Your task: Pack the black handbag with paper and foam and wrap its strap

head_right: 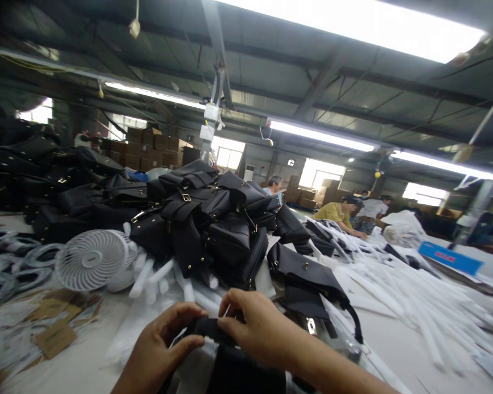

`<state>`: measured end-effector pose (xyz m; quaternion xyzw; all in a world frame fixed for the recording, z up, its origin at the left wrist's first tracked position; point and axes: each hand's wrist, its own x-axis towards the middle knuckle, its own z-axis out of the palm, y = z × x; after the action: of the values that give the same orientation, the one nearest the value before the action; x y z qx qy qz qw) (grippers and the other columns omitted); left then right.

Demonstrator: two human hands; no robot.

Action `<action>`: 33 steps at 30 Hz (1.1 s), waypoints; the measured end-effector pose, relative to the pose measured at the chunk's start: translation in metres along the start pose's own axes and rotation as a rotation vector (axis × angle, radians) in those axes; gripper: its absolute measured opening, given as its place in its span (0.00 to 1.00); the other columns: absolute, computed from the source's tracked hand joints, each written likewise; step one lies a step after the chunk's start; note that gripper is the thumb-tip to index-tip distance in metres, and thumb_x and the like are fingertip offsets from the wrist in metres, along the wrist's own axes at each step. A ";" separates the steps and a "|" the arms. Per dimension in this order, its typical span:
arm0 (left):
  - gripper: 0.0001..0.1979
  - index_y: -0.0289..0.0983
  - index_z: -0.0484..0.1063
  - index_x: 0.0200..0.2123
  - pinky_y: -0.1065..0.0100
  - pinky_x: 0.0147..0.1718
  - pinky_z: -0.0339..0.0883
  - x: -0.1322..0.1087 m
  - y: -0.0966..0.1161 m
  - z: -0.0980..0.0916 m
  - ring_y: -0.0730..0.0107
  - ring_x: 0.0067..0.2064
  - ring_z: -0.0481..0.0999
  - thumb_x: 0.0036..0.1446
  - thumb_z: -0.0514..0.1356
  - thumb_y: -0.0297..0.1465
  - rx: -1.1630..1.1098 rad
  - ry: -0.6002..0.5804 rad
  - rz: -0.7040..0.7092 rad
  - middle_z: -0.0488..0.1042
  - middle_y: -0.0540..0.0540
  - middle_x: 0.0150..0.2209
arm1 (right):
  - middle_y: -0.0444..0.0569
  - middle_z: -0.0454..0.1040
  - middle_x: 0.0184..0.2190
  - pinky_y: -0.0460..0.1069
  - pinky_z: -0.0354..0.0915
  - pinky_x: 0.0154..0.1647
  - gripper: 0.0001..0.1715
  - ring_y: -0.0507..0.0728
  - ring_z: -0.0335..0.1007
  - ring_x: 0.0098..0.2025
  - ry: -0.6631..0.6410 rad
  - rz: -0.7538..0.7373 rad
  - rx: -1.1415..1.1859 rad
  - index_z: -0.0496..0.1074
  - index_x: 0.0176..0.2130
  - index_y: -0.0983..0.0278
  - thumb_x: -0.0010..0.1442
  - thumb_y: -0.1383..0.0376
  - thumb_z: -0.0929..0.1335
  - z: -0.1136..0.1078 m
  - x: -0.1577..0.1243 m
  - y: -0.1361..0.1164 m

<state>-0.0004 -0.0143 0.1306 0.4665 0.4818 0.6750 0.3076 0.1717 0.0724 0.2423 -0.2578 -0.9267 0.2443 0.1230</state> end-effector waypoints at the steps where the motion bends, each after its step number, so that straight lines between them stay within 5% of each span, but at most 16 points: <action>1: 0.15 0.41 0.77 0.39 0.70 0.46 0.72 0.001 -0.001 0.001 0.61 0.45 0.79 0.45 0.70 0.30 -0.009 -0.018 0.009 0.81 0.49 0.39 | 0.40 0.75 0.28 0.44 0.60 0.32 0.09 0.52 0.71 0.31 -0.006 0.016 0.040 0.73 0.41 0.59 0.58 0.66 0.69 0.001 0.002 0.001; 6: 0.13 0.41 0.78 0.37 0.72 0.42 0.73 0.004 -0.008 0.004 0.61 0.43 0.81 0.45 0.71 0.31 -0.062 0.002 0.053 0.81 0.49 0.38 | 0.39 0.75 0.27 0.42 0.58 0.27 0.13 0.50 0.70 0.29 0.022 0.004 0.112 0.71 0.43 0.59 0.56 0.70 0.68 0.012 0.013 0.000; 11: 0.12 0.46 0.79 0.44 0.71 0.49 0.72 0.001 -0.005 -0.012 0.63 0.48 0.80 0.56 0.65 0.37 0.232 -0.087 0.154 0.81 0.49 0.45 | 0.45 0.78 0.42 0.48 0.63 0.42 0.20 0.59 0.74 0.44 0.017 -0.097 -0.176 0.71 0.49 0.56 0.57 0.57 0.72 0.005 0.009 -0.011; 15: 0.14 0.49 0.75 0.51 0.73 0.50 0.71 0.000 0.003 -0.023 0.67 0.49 0.80 0.62 0.61 0.37 0.504 -0.151 0.412 0.80 0.51 0.48 | 0.48 0.77 0.49 0.52 0.63 0.47 0.36 0.65 0.72 0.51 -0.082 -0.101 -0.259 0.69 0.55 0.55 0.49 0.50 0.76 0.001 0.012 -0.016; 18: 0.12 0.46 0.77 0.48 0.76 0.46 0.73 0.002 0.011 -0.026 0.69 0.44 0.82 0.62 0.61 0.37 0.677 -0.075 0.709 0.82 0.50 0.44 | 0.48 0.80 0.43 0.50 0.64 0.40 0.32 0.64 0.76 0.45 -0.129 -0.121 -0.301 0.70 0.55 0.55 0.52 0.54 0.74 0.004 0.018 -0.019; 21: 0.08 0.44 0.79 0.43 0.74 0.42 0.75 0.001 0.018 -0.033 0.67 0.41 0.82 0.62 0.62 0.35 0.781 -0.017 0.817 0.82 0.48 0.40 | 0.46 0.81 0.40 0.47 0.62 0.35 0.27 0.61 0.78 0.41 -0.137 -0.151 -0.320 0.73 0.52 0.56 0.52 0.57 0.73 0.001 0.022 -0.024; 24: 0.08 0.46 0.79 0.43 0.71 0.44 0.75 -0.006 0.015 -0.056 0.65 0.42 0.82 0.60 0.63 0.35 0.822 0.057 0.793 0.82 0.49 0.41 | 0.45 0.82 0.37 0.46 0.59 0.30 0.21 0.59 0.77 0.37 -0.166 -0.149 -0.341 0.77 0.46 0.57 0.51 0.58 0.74 -0.006 0.025 -0.025; 28: 0.10 0.51 0.78 0.44 0.68 0.47 0.75 -0.027 -0.012 -0.110 0.63 0.43 0.82 0.59 0.64 0.39 0.859 0.189 0.658 0.82 0.53 0.43 | 0.43 0.80 0.30 0.44 0.57 0.27 0.18 0.54 0.74 0.30 -0.200 -0.156 -0.331 0.80 0.43 0.57 0.50 0.58 0.75 -0.013 0.029 -0.019; 33: 0.13 0.52 0.80 0.38 0.51 0.51 0.74 -0.066 -0.052 -0.158 0.52 0.44 0.81 0.56 0.61 0.50 0.850 0.438 0.294 0.82 0.54 0.42 | 0.43 0.79 0.31 0.43 0.58 0.28 0.17 0.53 0.72 0.30 -0.262 -0.167 -0.276 0.80 0.43 0.60 0.51 0.60 0.75 -0.014 0.033 -0.015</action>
<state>-0.1236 -0.1107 0.0440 0.4608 0.6967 0.5372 -0.1167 0.1426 0.0846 0.2648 -0.1604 -0.9776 0.1356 -0.0152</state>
